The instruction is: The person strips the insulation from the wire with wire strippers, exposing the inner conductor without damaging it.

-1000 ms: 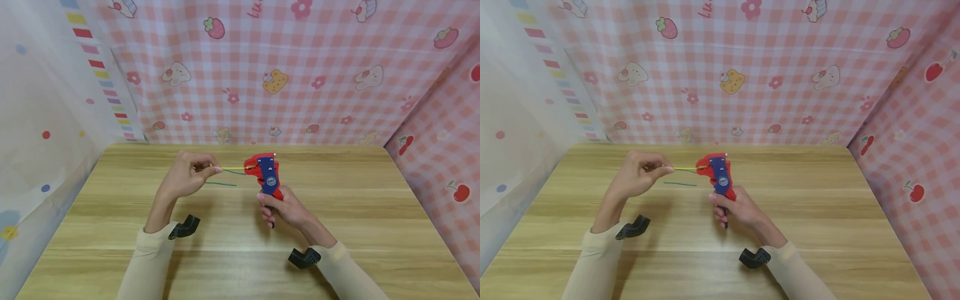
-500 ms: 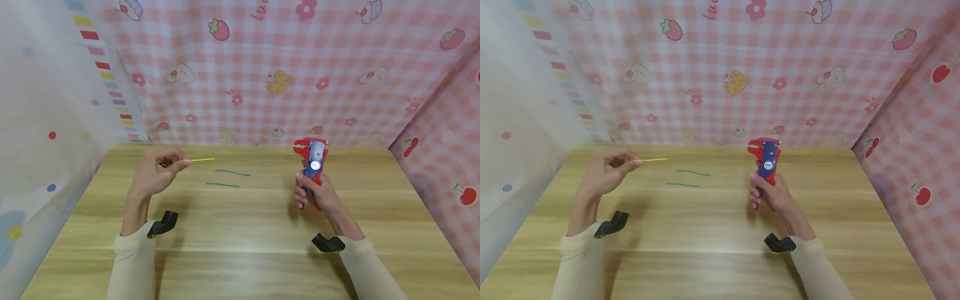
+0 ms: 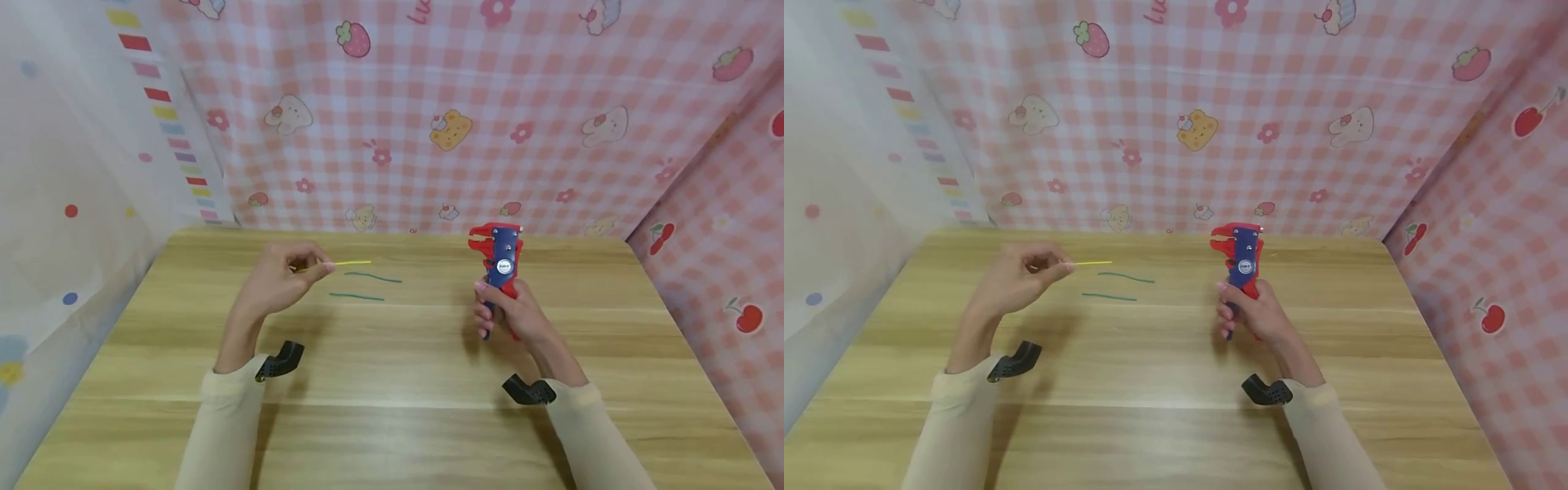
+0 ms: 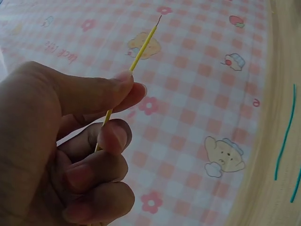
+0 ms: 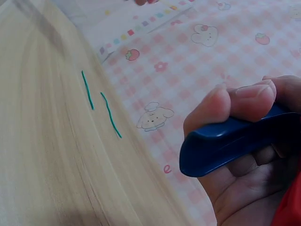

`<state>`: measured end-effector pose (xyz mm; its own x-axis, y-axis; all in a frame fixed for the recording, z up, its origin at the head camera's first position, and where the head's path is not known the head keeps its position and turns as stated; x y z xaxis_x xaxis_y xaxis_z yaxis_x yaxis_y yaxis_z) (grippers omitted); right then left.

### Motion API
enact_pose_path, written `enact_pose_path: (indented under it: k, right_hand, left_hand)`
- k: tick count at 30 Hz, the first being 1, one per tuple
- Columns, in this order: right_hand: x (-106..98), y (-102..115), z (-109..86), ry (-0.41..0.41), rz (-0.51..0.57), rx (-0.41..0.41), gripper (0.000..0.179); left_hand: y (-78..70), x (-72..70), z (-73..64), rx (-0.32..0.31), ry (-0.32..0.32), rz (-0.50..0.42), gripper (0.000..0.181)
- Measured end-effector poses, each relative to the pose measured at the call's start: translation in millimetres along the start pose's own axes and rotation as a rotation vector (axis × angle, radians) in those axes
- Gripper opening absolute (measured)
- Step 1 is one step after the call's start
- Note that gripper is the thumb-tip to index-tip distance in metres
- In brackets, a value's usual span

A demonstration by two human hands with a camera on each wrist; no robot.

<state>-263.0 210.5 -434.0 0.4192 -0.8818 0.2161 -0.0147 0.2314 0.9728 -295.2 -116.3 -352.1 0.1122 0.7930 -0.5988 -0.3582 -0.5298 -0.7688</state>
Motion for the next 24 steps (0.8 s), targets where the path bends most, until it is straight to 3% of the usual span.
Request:
enact_pose_path:
  k: [5, 11, 24]
  right_hand:
    - [-0.4, 3.1, -0.1, 0.013, 0.004, -0.007, 0.017]
    - [3.5, 3.5, 1.1, 0.033, -0.008, -0.023, 0.016]
    - [0.2, -1.2, -2.1, 0.025, -0.025, -0.002, 0.014]
  left_hand:
    - [5.4, 11.2, 3.0, -0.022, 0.034, -0.015, 0.011]
    - [9.8, 21.0, 2.5, -0.002, 0.041, -0.033, 0.007]
    - [27.9, 40.2, -4.2, 0.026, 0.064, 0.048, 0.008]
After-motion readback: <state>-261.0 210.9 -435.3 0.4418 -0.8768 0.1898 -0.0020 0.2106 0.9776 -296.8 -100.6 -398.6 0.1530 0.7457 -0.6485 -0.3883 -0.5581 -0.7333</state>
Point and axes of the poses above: each hand's wrist, its own z-axis towards the middle knuckle, its own x-axis out of the palm, y = z × x, the point moved 9 cm from there along z, towards the middle knuckle, and after that the axes turned 3 degrees about -x, right-handed, at the moved point
